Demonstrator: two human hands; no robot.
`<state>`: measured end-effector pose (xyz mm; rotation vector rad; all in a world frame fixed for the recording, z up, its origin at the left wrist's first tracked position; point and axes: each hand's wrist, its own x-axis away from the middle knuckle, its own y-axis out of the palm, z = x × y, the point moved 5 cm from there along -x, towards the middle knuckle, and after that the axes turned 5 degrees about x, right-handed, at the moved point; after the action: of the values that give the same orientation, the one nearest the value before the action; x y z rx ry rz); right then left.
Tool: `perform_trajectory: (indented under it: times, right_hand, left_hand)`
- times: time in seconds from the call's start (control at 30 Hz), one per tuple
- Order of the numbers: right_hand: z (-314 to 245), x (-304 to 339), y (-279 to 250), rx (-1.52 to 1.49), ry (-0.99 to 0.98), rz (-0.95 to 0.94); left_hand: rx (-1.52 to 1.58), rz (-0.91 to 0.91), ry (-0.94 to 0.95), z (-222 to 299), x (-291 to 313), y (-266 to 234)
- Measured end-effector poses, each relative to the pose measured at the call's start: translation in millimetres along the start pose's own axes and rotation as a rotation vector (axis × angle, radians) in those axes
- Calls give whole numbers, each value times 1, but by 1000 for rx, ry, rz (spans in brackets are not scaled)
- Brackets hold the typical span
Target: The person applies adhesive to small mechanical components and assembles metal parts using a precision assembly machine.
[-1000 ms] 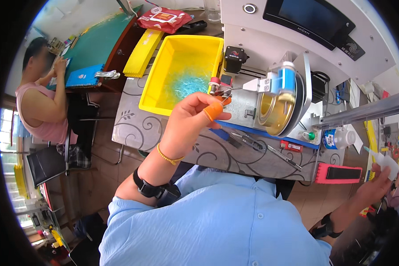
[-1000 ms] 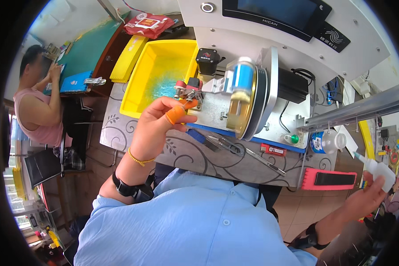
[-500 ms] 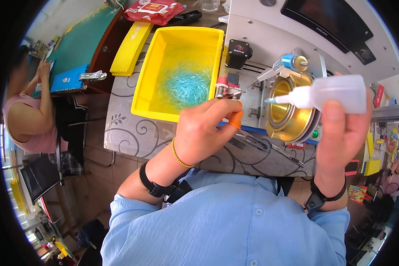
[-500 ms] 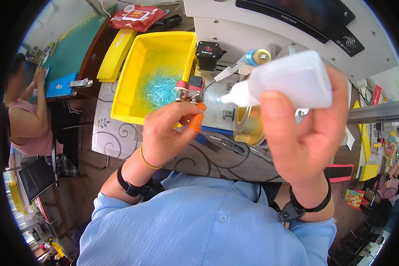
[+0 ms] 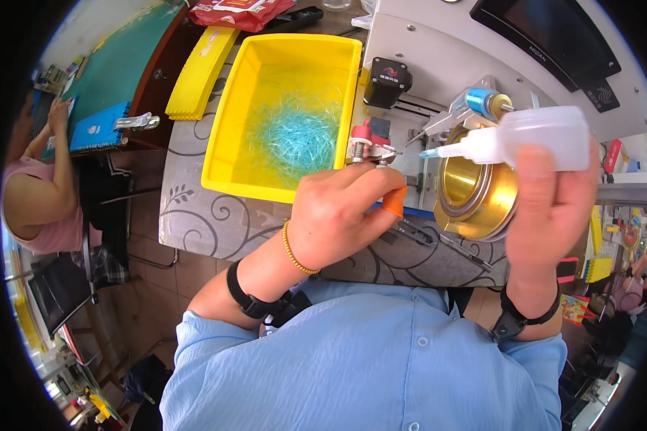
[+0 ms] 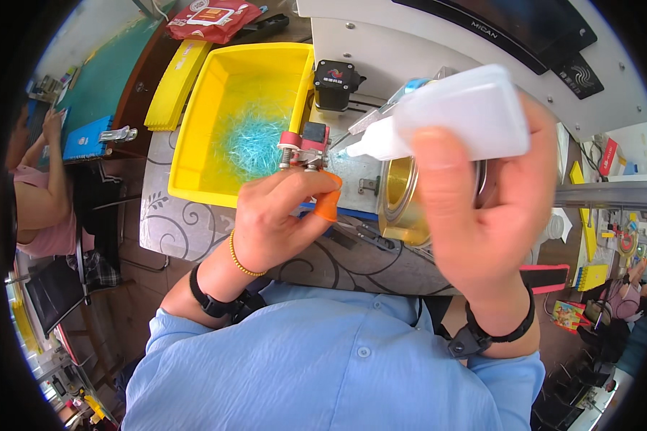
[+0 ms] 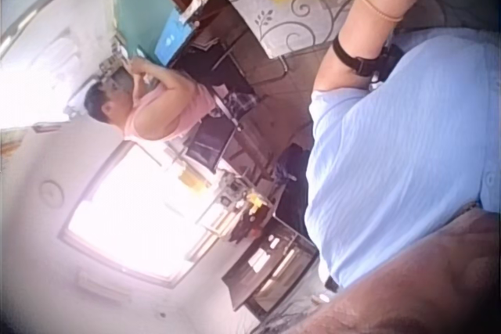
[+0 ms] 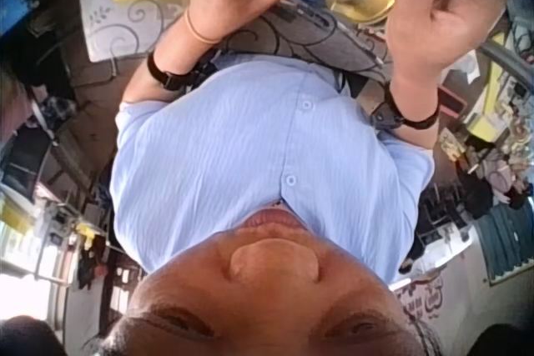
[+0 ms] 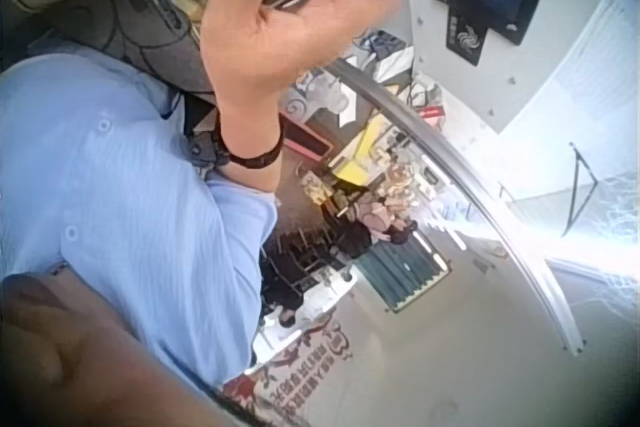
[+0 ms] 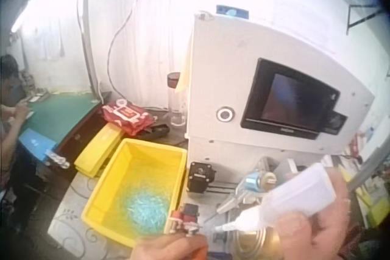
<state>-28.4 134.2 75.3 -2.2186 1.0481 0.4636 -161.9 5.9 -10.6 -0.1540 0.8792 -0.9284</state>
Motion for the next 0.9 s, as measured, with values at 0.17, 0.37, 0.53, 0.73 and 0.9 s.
perform_trajectory:
  times: [0.17, 0.37, 0.53, 0.73, 0.9]
  right_hand:
    - [5, -28, -23, -80, 199, 54]
    - [6, -53, -2, -125, 266, -200]
    - [7, -54, 6, -174, 271, -201]
    - [9, -53, 7, -171, 307, -203]
    - [7, -52, 8, -210, 292, -190]
  left_hand:
    - [39, 19, 16, 1, -1, 1]
    - [14, 19, 10, -1, 2, 1]
    - [28, 25, 15, -1, 1, 2]
    - [31, 21, 15, -2, 1, 2]
    - [31, 10, 10, -1, 1, 2]
